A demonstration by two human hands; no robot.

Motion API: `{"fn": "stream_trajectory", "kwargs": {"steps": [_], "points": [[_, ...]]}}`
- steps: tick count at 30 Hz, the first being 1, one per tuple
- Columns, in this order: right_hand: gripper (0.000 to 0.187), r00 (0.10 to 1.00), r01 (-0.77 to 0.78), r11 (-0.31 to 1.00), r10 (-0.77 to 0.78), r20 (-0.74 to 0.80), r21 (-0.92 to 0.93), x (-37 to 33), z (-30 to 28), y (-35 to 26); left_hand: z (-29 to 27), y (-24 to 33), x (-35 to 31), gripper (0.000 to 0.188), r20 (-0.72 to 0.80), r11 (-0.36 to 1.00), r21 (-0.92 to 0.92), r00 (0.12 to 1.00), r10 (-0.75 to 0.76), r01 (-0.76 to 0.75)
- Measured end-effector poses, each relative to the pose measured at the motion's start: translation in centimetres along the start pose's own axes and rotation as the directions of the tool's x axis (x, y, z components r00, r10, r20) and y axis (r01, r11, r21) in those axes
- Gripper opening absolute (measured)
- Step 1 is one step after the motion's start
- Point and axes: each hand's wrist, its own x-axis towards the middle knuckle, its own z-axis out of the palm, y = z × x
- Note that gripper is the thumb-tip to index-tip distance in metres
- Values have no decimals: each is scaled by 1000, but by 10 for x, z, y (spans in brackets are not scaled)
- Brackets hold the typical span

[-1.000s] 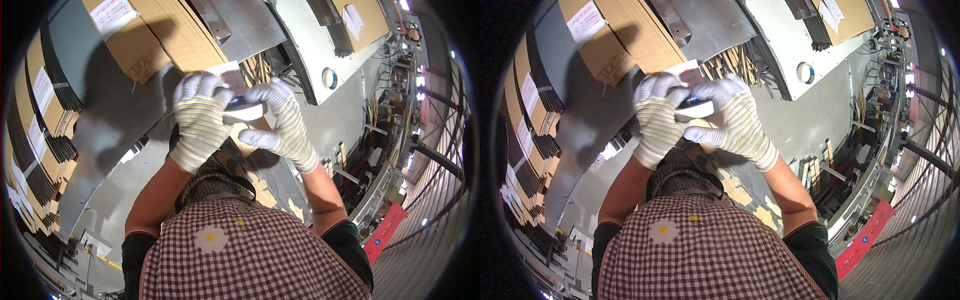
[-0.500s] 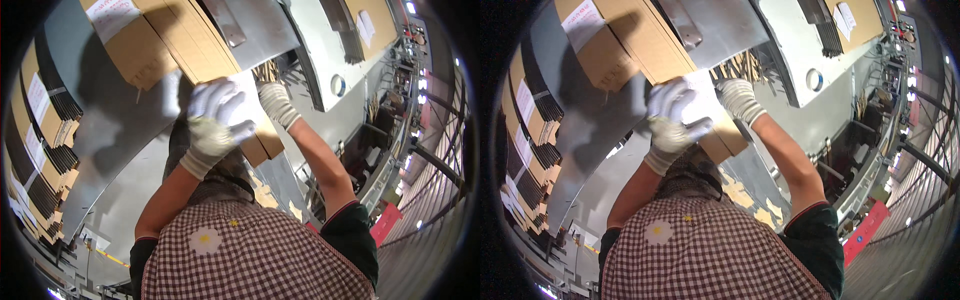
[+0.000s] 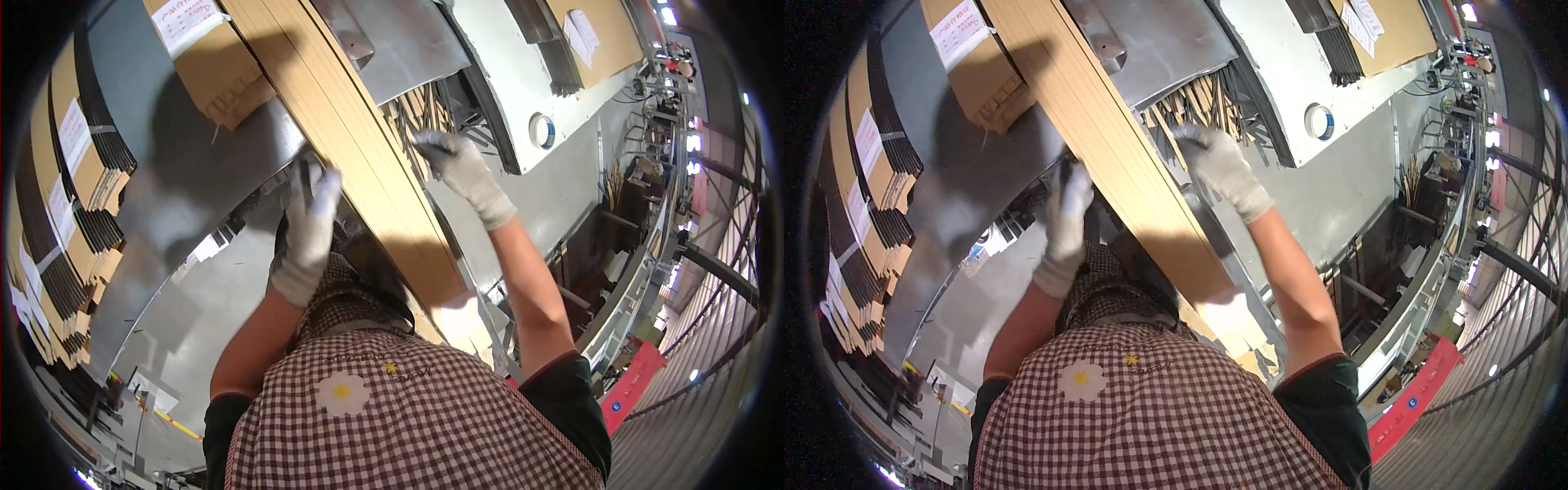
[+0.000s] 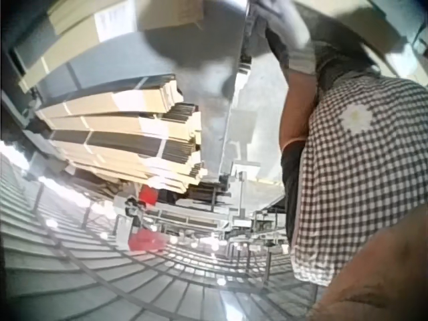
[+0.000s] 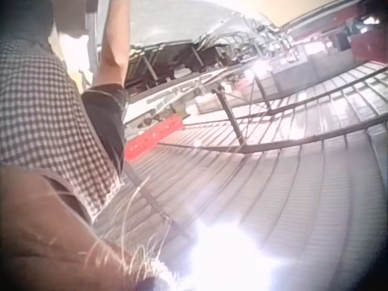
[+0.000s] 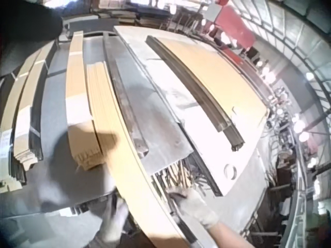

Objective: The recorder is seen grouping and securing stacks of thin wooden slats with white tape before placing the bundles onto a larger stack of finished packages.

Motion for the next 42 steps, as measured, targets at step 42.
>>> {"fn": "stream_trajectory", "kwargs": {"steps": [42], "points": [[33,703,502,651,-690,-169,-570,-19,27,-81,-60,-32,29,29,145,812,571,988,45,-120]]}}
